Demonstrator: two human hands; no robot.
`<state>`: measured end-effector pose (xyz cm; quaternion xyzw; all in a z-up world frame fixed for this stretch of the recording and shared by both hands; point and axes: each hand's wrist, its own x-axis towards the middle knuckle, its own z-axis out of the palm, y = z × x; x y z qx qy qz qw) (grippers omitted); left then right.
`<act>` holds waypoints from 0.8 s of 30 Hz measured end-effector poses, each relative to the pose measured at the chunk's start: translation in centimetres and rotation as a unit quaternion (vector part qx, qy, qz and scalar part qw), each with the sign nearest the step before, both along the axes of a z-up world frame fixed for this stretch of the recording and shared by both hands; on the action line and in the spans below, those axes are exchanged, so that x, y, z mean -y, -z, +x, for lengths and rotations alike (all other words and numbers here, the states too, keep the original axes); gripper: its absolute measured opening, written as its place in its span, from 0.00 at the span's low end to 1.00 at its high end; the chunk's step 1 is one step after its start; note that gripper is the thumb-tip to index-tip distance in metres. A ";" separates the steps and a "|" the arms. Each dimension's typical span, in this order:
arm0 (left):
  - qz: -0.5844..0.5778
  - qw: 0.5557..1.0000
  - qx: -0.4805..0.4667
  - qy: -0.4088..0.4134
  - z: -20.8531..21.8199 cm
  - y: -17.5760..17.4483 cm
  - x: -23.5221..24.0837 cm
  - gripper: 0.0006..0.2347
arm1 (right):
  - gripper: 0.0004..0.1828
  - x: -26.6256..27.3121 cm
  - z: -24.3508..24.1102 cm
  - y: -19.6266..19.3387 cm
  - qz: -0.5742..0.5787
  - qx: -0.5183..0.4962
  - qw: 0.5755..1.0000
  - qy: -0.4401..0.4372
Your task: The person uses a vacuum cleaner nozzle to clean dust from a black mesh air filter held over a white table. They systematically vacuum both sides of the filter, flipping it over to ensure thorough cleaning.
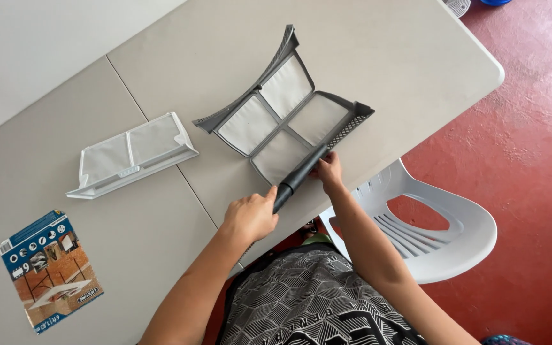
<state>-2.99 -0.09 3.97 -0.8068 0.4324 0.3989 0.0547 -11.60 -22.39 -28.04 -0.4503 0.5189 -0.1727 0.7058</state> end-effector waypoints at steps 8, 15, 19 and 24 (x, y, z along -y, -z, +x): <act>-0.016 1.000 0.015 0.013 0.3 2.6 2.9 0.29 | 0.20 -0.2 -0.4 -1.5 0.018 0.052 0.998 0.000; 0.039 0.999 -0.003 0.031 1.8 0.1 2.9 0.29 | 0.17 -0.5 -0.5 -0.5 0.102 0.121 0.984 0.086; 0.064 0.998 -0.026 0.010 3.2 -6.3 2.1 0.29 | 0.16 1.1 0.1 -2.5 0.043 0.121 0.987 0.100; 0.026 1.000 0.005 -0.002 4.7 -10.3 2.4 0.28 | 0.16 2.0 0.9 -10.4 -0.038 0.105 0.993 0.030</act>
